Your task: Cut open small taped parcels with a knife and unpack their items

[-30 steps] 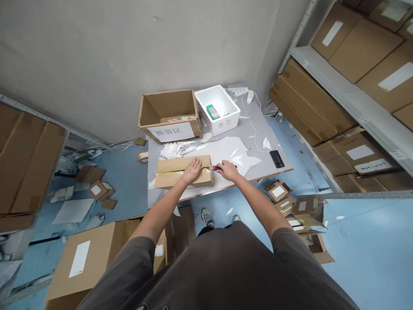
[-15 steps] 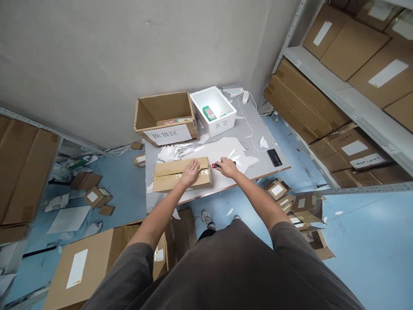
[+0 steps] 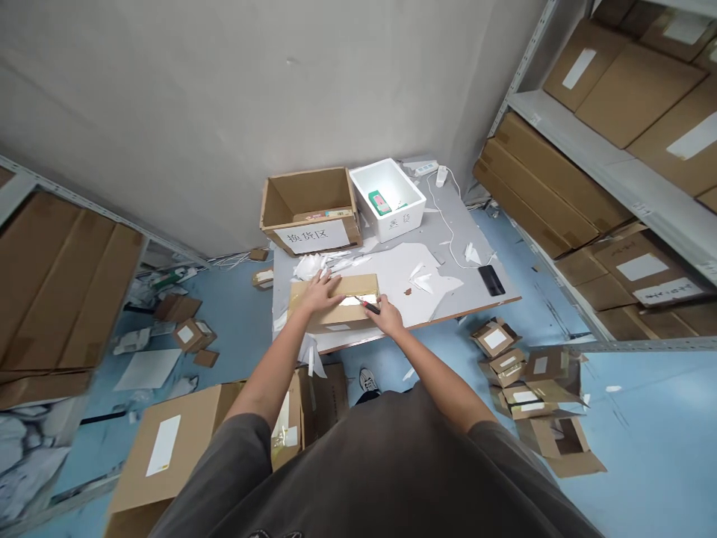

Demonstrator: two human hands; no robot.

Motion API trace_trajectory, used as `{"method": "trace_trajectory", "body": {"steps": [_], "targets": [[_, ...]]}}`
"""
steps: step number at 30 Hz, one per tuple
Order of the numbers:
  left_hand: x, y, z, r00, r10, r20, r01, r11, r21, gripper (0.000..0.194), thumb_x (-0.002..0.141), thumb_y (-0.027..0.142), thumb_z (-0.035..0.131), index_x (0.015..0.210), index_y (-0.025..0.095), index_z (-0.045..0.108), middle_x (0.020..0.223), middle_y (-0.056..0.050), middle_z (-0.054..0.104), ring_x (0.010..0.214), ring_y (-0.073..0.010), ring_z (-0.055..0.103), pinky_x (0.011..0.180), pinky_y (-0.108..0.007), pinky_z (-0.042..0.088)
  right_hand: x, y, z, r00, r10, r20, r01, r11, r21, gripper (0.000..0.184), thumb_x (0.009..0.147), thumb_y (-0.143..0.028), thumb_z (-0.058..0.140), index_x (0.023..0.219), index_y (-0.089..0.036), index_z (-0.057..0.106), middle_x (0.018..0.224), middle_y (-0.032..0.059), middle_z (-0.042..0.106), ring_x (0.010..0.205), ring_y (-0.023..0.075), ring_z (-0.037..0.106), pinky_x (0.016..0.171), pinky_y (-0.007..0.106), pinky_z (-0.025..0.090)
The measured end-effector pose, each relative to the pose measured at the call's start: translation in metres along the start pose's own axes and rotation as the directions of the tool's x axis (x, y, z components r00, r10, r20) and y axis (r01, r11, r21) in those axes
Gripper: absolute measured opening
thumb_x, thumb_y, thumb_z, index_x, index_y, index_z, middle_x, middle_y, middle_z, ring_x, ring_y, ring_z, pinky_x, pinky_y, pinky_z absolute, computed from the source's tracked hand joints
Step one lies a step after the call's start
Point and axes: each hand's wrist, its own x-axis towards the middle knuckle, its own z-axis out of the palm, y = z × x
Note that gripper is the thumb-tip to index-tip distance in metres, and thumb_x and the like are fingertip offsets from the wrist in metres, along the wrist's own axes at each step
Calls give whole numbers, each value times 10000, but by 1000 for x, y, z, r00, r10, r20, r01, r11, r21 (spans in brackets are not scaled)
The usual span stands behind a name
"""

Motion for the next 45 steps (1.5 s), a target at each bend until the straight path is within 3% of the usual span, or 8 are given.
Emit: {"method": "trace_trajectory", "body": {"steps": [5, 13, 20, 24, 30, 35, 40, 45], "targets": [[-11, -25, -5, 995, -71, 71, 70, 997, 16, 842, 966, 720, 580, 1675, 280, 466, 1706, -160, 461, 1563, -464, 380, 1258, -654, 312, 14, -11, 7, 994, 89, -58, -94, 992, -83, 386, 976, -502, 681, 1241, -285, 502, 997, 55, 758, 920, 296, 738, 703, 311, 433], [-29, -9, 13, 985, -171, -8, 170, 984, -60, 681, 989, 569, 571, 1610, 292, 564, 1552, -154, 570, 1347, -402, 524, 1198, -556, 388, 61, 4, -18, 966, 158, -203, -175, 982, -67, 378, 961, -535, 685, 1160, -269, 507, 986, 74, 747, 935, 306, 708, 731, 315, 426], [-56, 83, 51, 938, -342, -59, 333, 935, -124, 771, 1042, 698, 476, 1658, 234, 472, 1368, -208, 617, 1195, -375, 601, 979, -471, 531, 129, -18, -41, 934, 182, -308, -192, 981, -3, 280, 1023, -478, 613, 1132, -248, 498, 1065, 117, 729, 879, 261, 608, 705, 337, 391], [-51, 121, 52, 934, -356, -24, 350, 928, -128, 689, 1073, 647, 444, 1625, 236, 494, 1414, -217, 605, 1130, -357, 684, 932, -456, 545, 125, -19, -51, 944, 174, -279, -172, 985, 33, 288, 1022, -509, 597, 1102, -253, 492, 1003, 78, 714, 831, 234, 582, 679, 331, 405], [-31, 85, 28, 999, 52, -6, -52, 997, -50, 695, 976, 299, 651, 1643, 302, 453, 1754, -159, 355, 1424, -372, 552, 1062, -466, 529, 37, 28, -37, 967, 126, -220, -107, 990, 96, 404, 861, -602, 701, 934, -285, 462, 808, 5, 662, 789, 250, 634, 677, 313, 430], [-5, 77, 34, 897, 436, 76, -435, 900, -23, 662, 870, 132, 682, 1483, 373, 619, 1694, -70, 499, 1581, -337, 409, 1162, -483, 432, -1, 51, -14, 966, 161, -202, -122, 973, 194, 493, 732, -677, 725, 836, -298, 426, 821, -9, 662, 795, 248, 644, 690, 309, 459], [-5, 79, 25, 856, 494, 151, -500, 866, 0, 754, 755, 127, 767, 1474, 285, 607, 1653, -136, 524, 1583, -363, 374, 1190, -478, 379, 22, 43, -12, 971, 123, -205, -63, 959, 278, 502, 713, -674, 746, 822, -285, 448, 924, 1, 680, 871, 225, 630, 766, 305, 472], [-23, 80, 11, 936, 312, 164, -329, 940, 89, 852, 650, 286, 940, 1423, 223, 590, 1465, -226, 584, 1468, -438, 439, 1208, -540, 329, 75, 20, -16, 998, -1, -69, 19, 964, 267, 508, 695, -621, 797, 845, -281, 450, 859, -39, 647, 807, 193, 573, 712, 275, 435]]}}
